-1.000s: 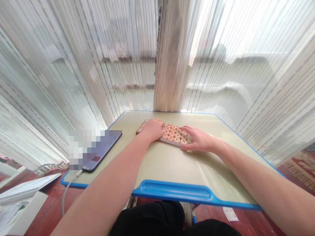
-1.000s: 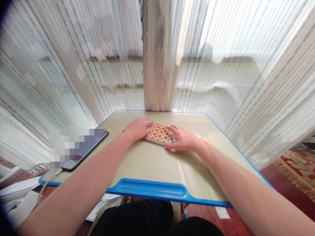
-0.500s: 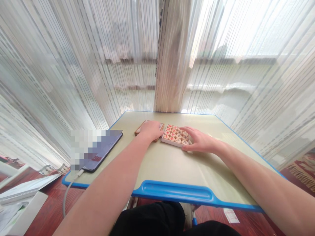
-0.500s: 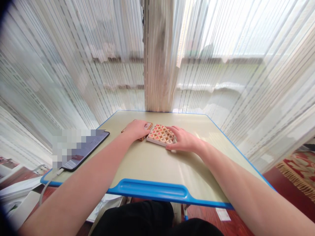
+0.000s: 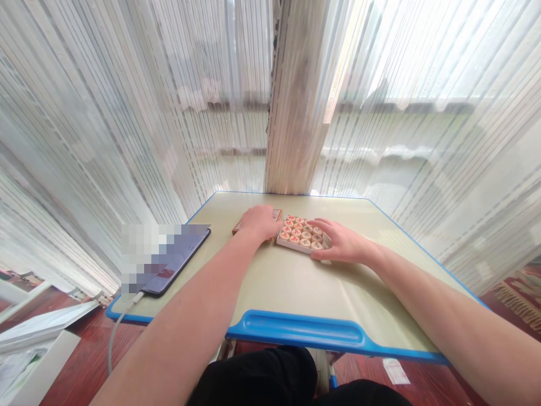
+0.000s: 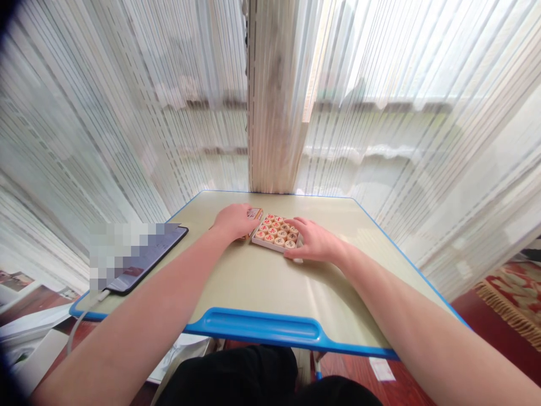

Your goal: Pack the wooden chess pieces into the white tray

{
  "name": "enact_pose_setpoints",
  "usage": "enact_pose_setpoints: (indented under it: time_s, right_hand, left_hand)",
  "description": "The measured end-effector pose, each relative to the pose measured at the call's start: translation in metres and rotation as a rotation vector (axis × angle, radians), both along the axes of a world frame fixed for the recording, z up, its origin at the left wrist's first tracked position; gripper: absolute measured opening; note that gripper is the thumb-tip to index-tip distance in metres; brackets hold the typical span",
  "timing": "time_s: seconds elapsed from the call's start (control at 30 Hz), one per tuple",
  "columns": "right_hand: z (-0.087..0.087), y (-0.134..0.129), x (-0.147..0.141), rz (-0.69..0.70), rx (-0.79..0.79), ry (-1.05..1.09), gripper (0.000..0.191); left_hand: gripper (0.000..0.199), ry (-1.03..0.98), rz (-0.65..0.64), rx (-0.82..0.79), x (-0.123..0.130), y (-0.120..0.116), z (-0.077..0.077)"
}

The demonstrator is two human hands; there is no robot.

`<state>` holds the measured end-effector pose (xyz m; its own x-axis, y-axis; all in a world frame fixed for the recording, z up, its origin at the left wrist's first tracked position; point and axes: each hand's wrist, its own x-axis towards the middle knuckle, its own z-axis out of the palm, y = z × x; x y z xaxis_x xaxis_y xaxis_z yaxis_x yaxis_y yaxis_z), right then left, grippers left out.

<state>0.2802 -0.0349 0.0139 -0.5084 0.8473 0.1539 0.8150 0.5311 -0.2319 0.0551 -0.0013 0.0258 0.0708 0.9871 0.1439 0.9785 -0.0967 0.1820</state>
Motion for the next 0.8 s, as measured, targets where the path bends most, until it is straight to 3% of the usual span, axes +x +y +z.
enact_pose_setpoints:
  time_s: [0.8]
  right_hand:
    - [-0.0003, -0.0014, -0.001, -0.009, 0.005, -0.008, 0.081]
  left_hand:
    - [0.043, 0.009, -0.034, 0.03, 0.0017, -0.0011, -0.0025]
